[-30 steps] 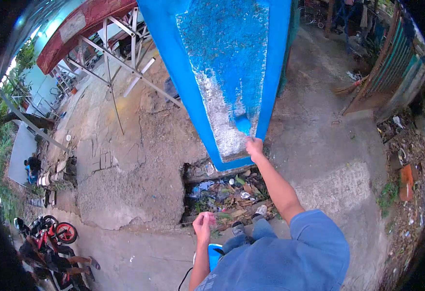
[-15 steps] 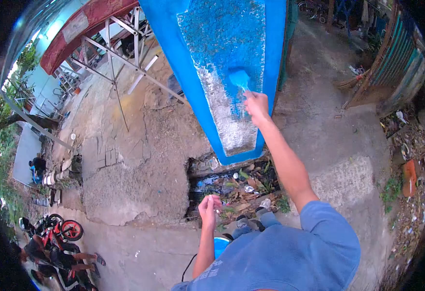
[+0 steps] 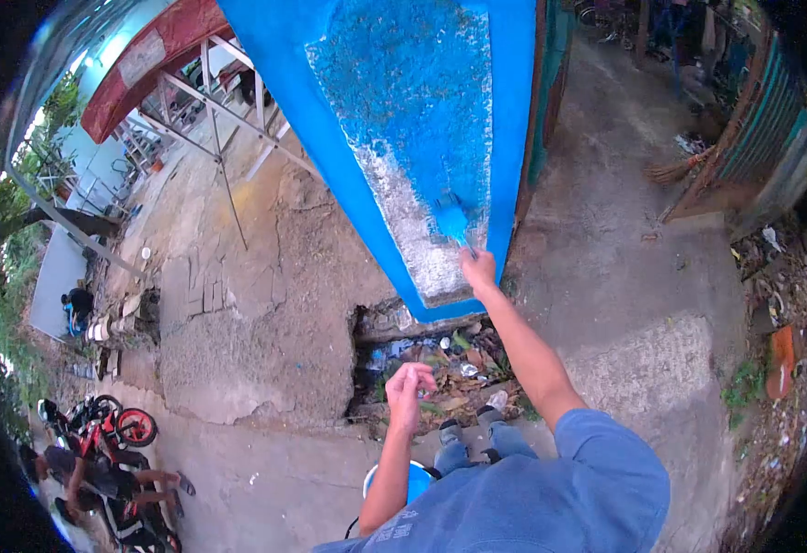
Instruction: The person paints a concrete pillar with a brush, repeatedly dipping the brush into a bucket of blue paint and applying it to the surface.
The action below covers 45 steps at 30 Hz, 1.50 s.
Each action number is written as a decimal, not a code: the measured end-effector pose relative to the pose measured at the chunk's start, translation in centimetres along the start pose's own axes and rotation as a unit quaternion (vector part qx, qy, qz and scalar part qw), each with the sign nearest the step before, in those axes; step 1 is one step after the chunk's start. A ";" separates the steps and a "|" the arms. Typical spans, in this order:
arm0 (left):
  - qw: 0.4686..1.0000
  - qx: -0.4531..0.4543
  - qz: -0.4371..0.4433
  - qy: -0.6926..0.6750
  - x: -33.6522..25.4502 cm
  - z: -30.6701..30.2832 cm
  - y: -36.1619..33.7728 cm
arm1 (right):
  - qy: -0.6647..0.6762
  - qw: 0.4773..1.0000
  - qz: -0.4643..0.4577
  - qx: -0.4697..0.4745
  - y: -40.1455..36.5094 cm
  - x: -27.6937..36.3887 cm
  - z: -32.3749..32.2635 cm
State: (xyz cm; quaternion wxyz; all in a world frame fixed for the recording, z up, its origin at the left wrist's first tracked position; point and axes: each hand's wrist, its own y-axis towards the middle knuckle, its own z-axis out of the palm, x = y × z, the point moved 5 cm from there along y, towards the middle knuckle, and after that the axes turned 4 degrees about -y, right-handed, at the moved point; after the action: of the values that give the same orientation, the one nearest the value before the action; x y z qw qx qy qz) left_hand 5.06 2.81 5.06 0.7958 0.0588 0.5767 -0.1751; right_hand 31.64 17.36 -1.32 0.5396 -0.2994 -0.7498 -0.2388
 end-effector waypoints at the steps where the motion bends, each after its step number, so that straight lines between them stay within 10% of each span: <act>1: 1.000 -0.005 0.002 -0.008 0.4 0.1 -0.3 | -0.011 1.000 0.016 0.009 0.3 -1.9 0.6; 10: 0.996 -0.072 -0.019 -0.059 3.3 -1.0 -3.2 | 0.035 0.992 0.117 0.029 0.5 -8.6 3.1; 27: 0.999 -0.032 0.024 -0.029 -0.7 -9.6 1.1 | 0.250 0.968 0.012 0.030 -2.3 15.9 -3.1; 32: 0.998 -0.044 0.010 -0.052 0.7 -8.6 0.6 | 0.112 0.988 -0.104 0.023 1.4 7.5 0.4; 41: 0.985 -0.136 0.060 -0.088 3.9 -6.2 3.5 | 0.071 0.982 0.163 0.068 -0.8 -6.1 1.3; 45: 0.991 -0.113 0.043 -0.061 3.9 -2.1 5.4 | 0.051 0.986 0.131 0.087 1.0 -7.2 1.0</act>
State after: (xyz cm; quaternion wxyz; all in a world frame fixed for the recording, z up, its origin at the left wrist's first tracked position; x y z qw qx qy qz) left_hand 6.07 7.61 0.12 0.8377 -0.0172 0.5402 -0.0780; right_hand 33.40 17.36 -8.48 0.6279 -0.3342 -0.6936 -0.1144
